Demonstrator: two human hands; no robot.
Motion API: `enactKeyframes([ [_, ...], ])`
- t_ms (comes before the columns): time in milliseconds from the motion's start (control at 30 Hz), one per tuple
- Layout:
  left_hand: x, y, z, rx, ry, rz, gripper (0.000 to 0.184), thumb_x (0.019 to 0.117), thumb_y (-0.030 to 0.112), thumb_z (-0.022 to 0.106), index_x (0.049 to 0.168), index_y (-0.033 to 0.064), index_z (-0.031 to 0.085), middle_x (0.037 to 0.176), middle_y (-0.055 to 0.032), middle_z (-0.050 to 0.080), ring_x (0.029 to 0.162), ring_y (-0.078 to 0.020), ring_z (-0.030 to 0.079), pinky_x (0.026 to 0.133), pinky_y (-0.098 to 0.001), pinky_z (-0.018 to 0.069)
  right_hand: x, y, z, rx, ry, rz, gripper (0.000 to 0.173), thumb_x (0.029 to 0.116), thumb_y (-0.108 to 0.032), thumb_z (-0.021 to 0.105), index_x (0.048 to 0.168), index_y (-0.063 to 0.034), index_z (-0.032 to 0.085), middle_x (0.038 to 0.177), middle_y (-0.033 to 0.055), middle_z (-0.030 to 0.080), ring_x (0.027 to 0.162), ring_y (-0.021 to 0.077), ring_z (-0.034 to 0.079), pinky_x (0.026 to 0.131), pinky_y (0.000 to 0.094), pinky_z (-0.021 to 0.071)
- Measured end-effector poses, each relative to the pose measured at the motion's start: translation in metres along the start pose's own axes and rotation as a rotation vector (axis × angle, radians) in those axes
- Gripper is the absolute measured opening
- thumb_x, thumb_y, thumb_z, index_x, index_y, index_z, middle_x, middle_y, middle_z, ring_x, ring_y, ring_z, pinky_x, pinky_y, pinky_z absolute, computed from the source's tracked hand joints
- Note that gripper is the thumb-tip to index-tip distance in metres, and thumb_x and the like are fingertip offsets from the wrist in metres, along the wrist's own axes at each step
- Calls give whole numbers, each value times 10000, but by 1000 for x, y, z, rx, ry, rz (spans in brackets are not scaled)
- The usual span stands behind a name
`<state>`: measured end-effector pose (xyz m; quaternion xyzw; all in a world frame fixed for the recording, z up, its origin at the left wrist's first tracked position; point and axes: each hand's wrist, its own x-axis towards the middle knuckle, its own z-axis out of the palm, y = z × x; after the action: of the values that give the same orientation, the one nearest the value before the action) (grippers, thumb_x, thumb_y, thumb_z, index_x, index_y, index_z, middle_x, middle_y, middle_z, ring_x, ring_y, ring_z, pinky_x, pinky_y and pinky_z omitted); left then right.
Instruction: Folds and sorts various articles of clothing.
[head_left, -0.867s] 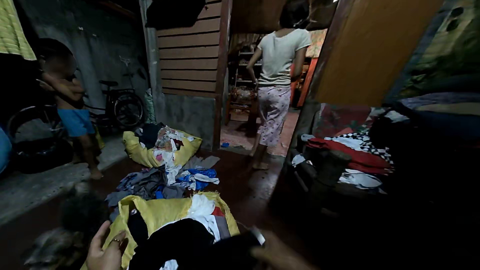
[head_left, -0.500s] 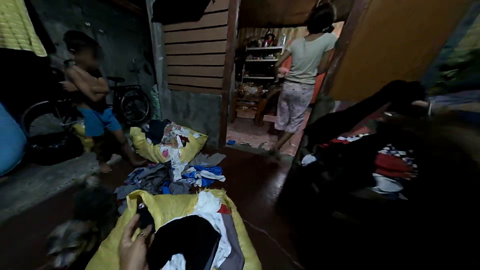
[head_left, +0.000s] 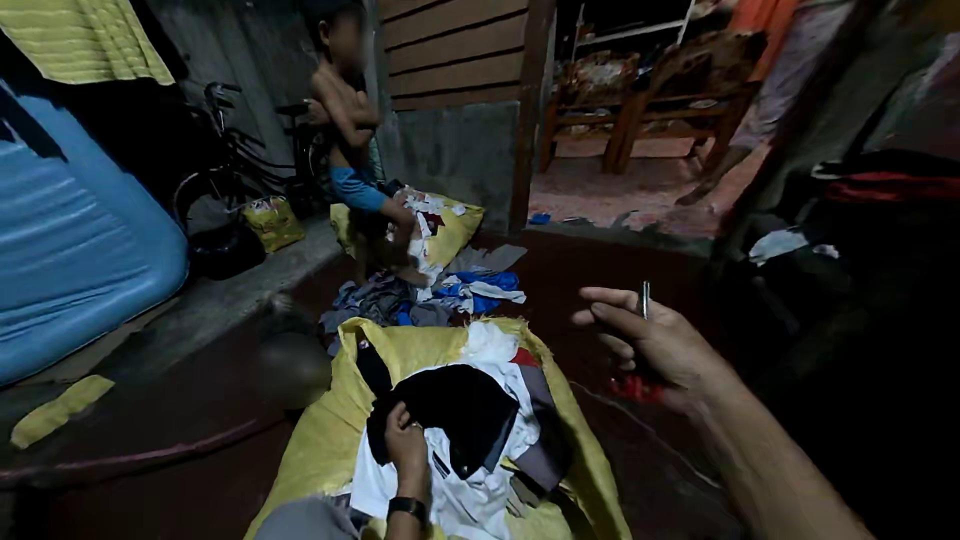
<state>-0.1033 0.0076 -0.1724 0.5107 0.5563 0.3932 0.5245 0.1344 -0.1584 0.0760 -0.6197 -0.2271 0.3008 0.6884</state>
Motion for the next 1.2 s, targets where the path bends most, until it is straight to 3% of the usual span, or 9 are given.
enactKeyframes([
  [133,-17,-71,23,446,-356,32,454,918,-1,626,1371,-7,584,1280,-250,630,1151,-368,640,976,-533,538,17,50,-13,62,116,179,269,1080,-118,468,1323,-111,583,879,41,710,436,29,410,389,180,325],
  [267,-40,-109,53,820,-625,292,429,894,82,656,1317,146,683,1487,-186,512,1319,-351,550,1064,-518,499,26,38,-30,-10,143,125,264,1083,-143,473,1320,-135,586,877,14,696,452,30,433,395,179,354],
  [400,-52,-112,88,969,-636,481,600,893,97,653,1467,253,572,1623,-203,340,1438,-399,422,1106,-565,441,31,31,-41,-383,197,-114,198,1051,-77,554,1222,-93,652,839,21,727,536,83,524,480,251,411],
  [633,-26,-131,133,1248,-619,416,404,931,292,677,1334,281,685,1723,-124,64,1539,-496,108,1077,-783,303,46,38,-53,-676,137,-283,178,1041,-70,566,1186,-52,667,875,99,697,663,202,616,616,409,524],
  [767,-10,-138,118,903,-453,457,431,911,188,675,1342,162,682,1640,-209,303,1461,-400,392,1138,-540,424,53,45,-60,-742,147,-278,147,1034,-95,583,1120,-79,701,855,92,693,691,235,637,638,477,533],
  [867,11,-119,101,506,-297,310,287,896,100,703,1173,25,708,1300,-198,642,1189,-313,637,1020,-485,531,52,45,-57,-751,101,-278,151,1035,-83,577,1127,-36,686,878,120,681,730,258,636,681,488,531],
  [933,29,-90,90,373,-207,224,256,868,12,692,1123,8,698,1107,-182,708,985,-295,696,865,-511,579,53,48,-54,-755,50,-292,154,1026,-80,591,1131,-27,689,910,132,698,755,270,661,706,504,554],
  [1067,48,5,76,213,-269,294,175,867,-33,671,1016,34,736,1046,-104,730,937,-214,690,832,-437,578,49,63,-47,-838,-112,-316,245,979,-63,643,1213,-111,697,1005,135,717,813,306,688,721,559,574],
  [1200,37,107,80,80,-510,430,169,922,1,610,1010,52,744,1031,-62,732,913,-163,677,818,-360,565,54,80,-36,-952,-359,-207,587,838,30,743,1389,-141,638,1245,203,673,1103,398,652,947,628,516],
])
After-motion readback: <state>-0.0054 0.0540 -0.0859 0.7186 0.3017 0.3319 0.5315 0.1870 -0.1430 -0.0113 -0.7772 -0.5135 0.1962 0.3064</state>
